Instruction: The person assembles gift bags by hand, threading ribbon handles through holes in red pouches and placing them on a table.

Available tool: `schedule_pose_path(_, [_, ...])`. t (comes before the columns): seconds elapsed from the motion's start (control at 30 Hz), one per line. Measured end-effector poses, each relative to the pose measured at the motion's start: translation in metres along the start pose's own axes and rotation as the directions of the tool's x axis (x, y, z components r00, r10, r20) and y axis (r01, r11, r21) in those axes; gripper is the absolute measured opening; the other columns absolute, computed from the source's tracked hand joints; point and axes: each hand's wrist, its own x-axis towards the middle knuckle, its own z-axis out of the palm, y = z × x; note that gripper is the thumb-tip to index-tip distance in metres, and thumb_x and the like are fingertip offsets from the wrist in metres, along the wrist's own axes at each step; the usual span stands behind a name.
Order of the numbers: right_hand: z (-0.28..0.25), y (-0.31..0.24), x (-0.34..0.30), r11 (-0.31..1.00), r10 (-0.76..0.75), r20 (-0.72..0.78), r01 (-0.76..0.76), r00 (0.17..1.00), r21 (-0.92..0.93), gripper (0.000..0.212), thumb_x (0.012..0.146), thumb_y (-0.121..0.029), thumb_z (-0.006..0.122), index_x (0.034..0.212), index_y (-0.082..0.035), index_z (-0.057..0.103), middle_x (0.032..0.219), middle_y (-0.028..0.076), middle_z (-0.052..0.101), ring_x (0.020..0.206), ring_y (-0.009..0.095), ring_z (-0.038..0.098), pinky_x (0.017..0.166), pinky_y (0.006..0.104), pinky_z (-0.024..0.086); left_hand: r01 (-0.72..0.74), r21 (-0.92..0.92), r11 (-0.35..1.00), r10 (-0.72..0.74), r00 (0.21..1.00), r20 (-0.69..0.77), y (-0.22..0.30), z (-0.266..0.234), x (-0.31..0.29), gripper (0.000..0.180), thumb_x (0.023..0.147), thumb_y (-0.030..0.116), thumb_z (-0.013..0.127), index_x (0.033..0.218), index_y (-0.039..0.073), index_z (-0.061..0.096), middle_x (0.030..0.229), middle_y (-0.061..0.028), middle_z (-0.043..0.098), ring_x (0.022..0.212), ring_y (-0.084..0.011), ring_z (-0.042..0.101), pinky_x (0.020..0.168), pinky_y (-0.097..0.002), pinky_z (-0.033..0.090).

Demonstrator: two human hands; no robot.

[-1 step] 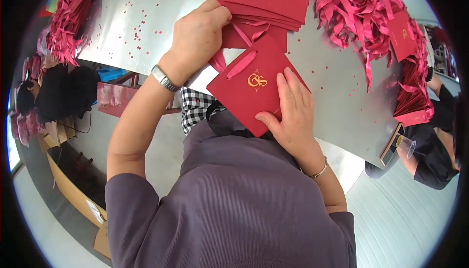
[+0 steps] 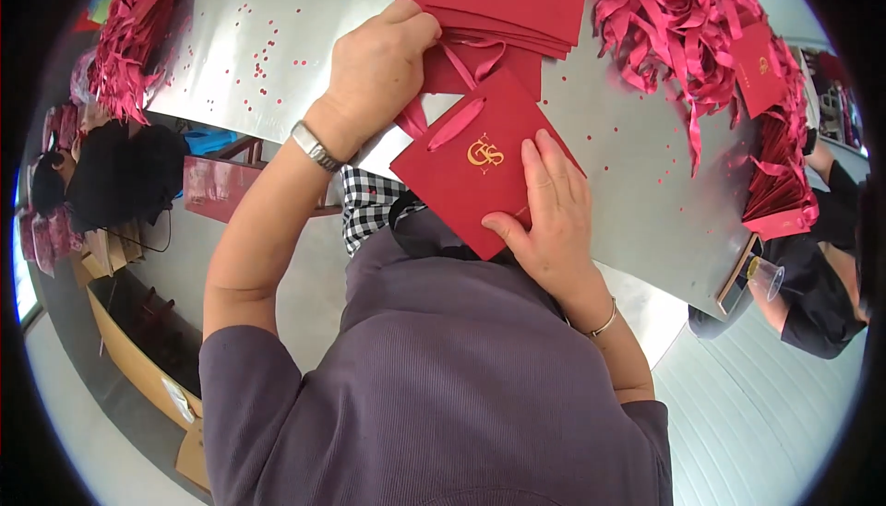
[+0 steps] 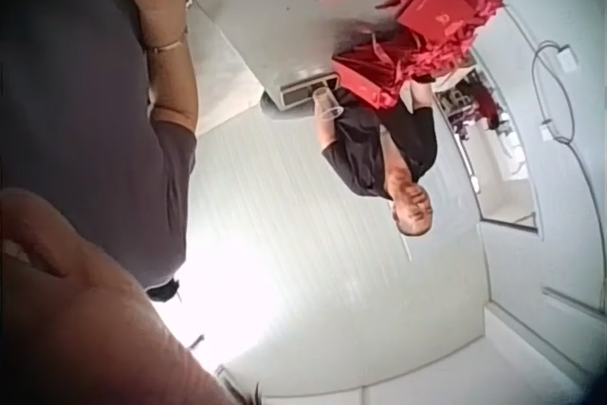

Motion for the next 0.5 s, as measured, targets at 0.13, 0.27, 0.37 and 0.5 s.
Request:
schedule_pose_path(0.13, [-0.021, -0.008, 0.005, 1.0, -0.014, -0.006, 0.014, 1.0, -0.003, 0.077, 0.077, -0.038, 0.073, 0.138, 0.002, 0.045, 0.144, 0.023, 0.041, 0.127, 0.037, 0.044, 0.105, 0.0461, 0.034, -0.007, 0.033, 0.999, 0.007, 1.0, 0.007, 0.013, -0.019, 0.014, 0.012, 0.081, 0.004, 0.053, 0.087, 0.009, 0.062, 0.088, -0.0101, 0.061, 0.083, -0.0332, 0.062, 0.067, -0.0436, 0.051])
schedule_pose_path(0.27, [-0.009, -0.007, 0.002, 1.0, 0.029, 0.061, -0.029, 0.998, -0.001, 0.078, 0.079, -0.043, 0.07, 0.137, 0.002, 0.046, 0.144, 0.023, 0.041, 0.131, 0.037, 0.04, 0.107, 0.049, 0.031, 0.207, -0.061, 0.977, -0.209, 0.978, -0.029, 0.016, -0.034, -0.015, 0.024, 0.086, 0.009, 0.063, 0.109, 0.005, 0.063, 0.107, -0.0179, 0.06, 0.095, -0.0379, 0.06, 0.08, -0.0427, 0.051])
schedule_pose_path(0.37, [-0.008, -0.001, -0.014, 1.0, -0.016, -0.007, 0.016, 1.0, -0.006, 0.076, 0.077, -0.045, 0.072, 0.133, 0.002, 0.05, 0.14, 0.024, 0.045, 0.127, 0.039, 0.044, 0.106, 0.0484, 0.033, 0.246, -0.19, 0.951, -0.257, 0.966, -0.036, 0.028, -0.034, -0.061, 0.02, 0.083, 0.013, 0.068, 0.101, 0.004, 0.065, 0.094, -0.0174, 0.064, 0.091, -0.0368, 0.06, 0.078, -0.0427, 0.05])
schedule_pose_path(0.5, [-0.009, -0.005, -0.024, 0.998, -0.067, -0.071, 0.067, 0.995, -0.012, 0.071, 0.079, -0.045, 0.071, 0.131, 0.001, 0.053, 0.137, 0.023, 0.048, 0.127, 0.036, 0.046, 0.105, 0.0477, 0.033, 0.175, -0.156, 0.972, -0.178, 0.984, -0.007, 0.073, -0.04, -0.088, 0.02, 0.078, 0.017, 0.073, 0.093, 0.005, 0.068, 0.087, -0.0126, 0.065, 0.082, -0.0326, 0.061, 0.072, -0.041, 0.049])
